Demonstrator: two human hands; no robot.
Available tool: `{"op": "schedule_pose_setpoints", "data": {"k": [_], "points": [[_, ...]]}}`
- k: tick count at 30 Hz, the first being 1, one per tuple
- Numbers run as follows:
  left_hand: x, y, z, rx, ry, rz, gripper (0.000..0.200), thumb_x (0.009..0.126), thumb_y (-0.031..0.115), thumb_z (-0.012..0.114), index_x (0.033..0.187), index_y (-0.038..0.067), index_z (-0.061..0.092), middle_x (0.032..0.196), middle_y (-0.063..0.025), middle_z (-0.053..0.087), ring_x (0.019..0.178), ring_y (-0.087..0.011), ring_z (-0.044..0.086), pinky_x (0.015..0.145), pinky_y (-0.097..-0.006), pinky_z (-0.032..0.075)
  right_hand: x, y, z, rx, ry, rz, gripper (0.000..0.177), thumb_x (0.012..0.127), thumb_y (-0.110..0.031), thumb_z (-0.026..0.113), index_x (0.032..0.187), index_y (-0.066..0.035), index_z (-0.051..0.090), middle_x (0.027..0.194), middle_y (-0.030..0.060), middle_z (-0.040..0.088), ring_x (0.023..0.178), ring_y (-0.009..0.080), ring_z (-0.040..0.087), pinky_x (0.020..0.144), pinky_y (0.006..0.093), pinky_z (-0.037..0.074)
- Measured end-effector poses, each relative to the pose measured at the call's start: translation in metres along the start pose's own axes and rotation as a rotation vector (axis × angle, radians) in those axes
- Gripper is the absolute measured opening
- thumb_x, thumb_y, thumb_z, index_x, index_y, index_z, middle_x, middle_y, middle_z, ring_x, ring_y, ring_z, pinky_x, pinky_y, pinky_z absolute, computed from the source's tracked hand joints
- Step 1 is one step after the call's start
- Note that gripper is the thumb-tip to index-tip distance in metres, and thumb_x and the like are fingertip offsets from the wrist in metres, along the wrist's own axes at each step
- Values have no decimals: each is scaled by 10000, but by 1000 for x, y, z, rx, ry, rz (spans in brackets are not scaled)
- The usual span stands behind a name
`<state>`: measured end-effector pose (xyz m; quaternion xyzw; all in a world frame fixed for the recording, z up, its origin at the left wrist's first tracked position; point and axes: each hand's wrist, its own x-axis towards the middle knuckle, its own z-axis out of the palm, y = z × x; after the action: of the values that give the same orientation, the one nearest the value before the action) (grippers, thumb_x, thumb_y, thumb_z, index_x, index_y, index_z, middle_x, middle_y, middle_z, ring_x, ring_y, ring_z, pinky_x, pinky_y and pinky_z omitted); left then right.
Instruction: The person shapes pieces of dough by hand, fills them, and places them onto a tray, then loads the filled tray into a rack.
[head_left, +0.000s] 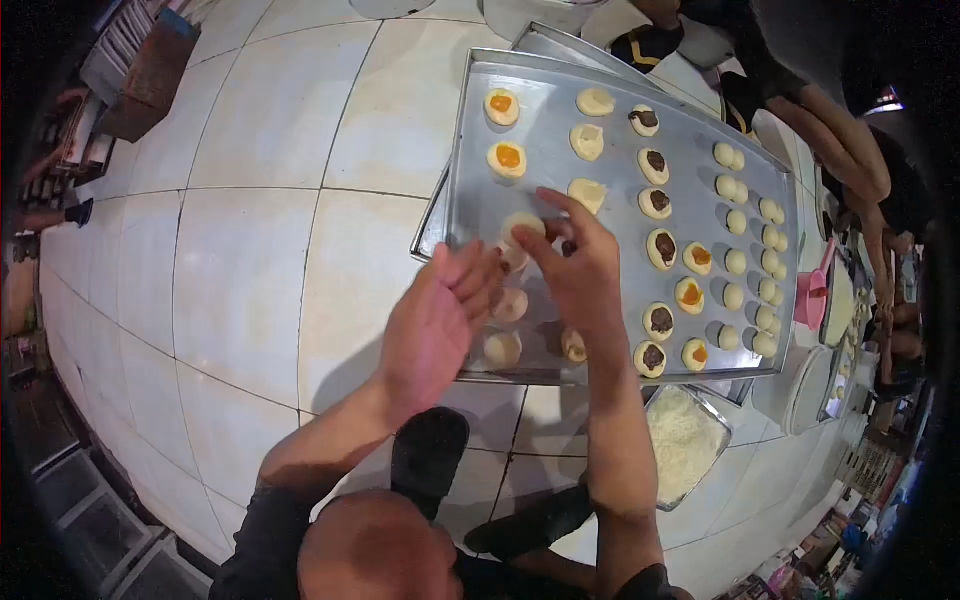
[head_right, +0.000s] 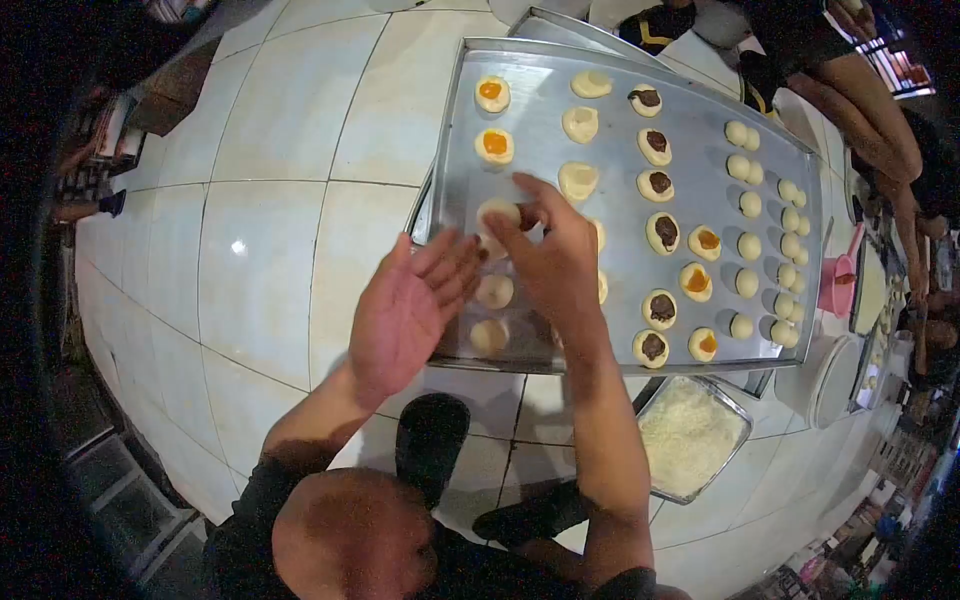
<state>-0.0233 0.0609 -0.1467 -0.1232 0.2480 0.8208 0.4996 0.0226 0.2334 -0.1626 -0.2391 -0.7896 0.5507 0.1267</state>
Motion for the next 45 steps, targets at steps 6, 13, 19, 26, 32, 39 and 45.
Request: {"op": "schedule_pose_setpoints", "data": {"k": [6, 13, 19, 26, 32, 39, 45], "points": [[24, 11, -5, 366, 158, 365, 546, 1099, 394, 372, 1421, -27, 501, 1469, -174, 541, 1365, -259, 505, 1167, -377, 356, 42, 38, 25, -236, 53, -159, 252, 859, -148, 742, 1086, -44, 710, 849, 76, 683, 778, 233, 579, 675, 367, 483], [45, 8, -19, 727, 73, 521, 426, 1063, 267, 486, 1381, -3, 574, 1457, -172, 567, 1363, -267, 514, 1191, -397, 323, 55, 44, 27, -563, 264, -564, 147, 866, -144, 714, 981, -55, 697, 896, 87, 648, 810, 256, 541, 710, 406, 461], [64, 6, -25, 1635, -45, 692, 344, 1019, 147, 556, 1327, 6, 619, 1430, -170, 600, 1350, -260, 539, 1209, -452, 300, 104, 46, 19, -535, -11, -237, 149, 846, -113, 710, 984, -57, 698, 900, 77, 633, 830, 257, 536, 728, 401, 464], [58, 16, -31, 1397, 66, 834, 365, 1023, 142, 564, 1345, -25, 601, 1368, -168, 645, 1259, -272, 612, 1181, -467, 354, 107, 46, 28, -412, 22, -225, 143, 868, -46, 669, 1008, -34, 692, 819, 94, 649, 738, 231, 561, 693, 359, 484], [36, 19, -10, 662, 138, 566, 380, 1055, 157, 546, 1375, -49, 564, 1323, -179, 653, 1123, -221, 677, 1110, -384, 465, 37, -8, 3, 252, -93, 11, 129, 919, 5, 639, 1043, 6, 677, 922, 96, 713, 736, 138, 602, 675, 252, 497], [17, 0, 6, 508, 101, 274, 387, 1059, 128, 543, 1386, -79, 522, 1276, -188, 652, 1096, -225, 683, 1015, -312, 545, -26, -3, 3, 726, 29, 188, 137, 982, -21, 612, 1097, 34, 662, 957, 95, 694, 808, 147, 607, 785, 258, 519], [7, -12, 11, 371, 128, 347, 382, 1060, 133, 556, 1385, -68, 543, 1248, -187, 657, 1061, -219, 688, 971, -289, 570, -48, 17, -15, 1174, 194, 279, 139, 974, -39, 646, 1108, -9, 670, 979, 102, 707, 823, 164, 652, 781, 273, 552]]}}
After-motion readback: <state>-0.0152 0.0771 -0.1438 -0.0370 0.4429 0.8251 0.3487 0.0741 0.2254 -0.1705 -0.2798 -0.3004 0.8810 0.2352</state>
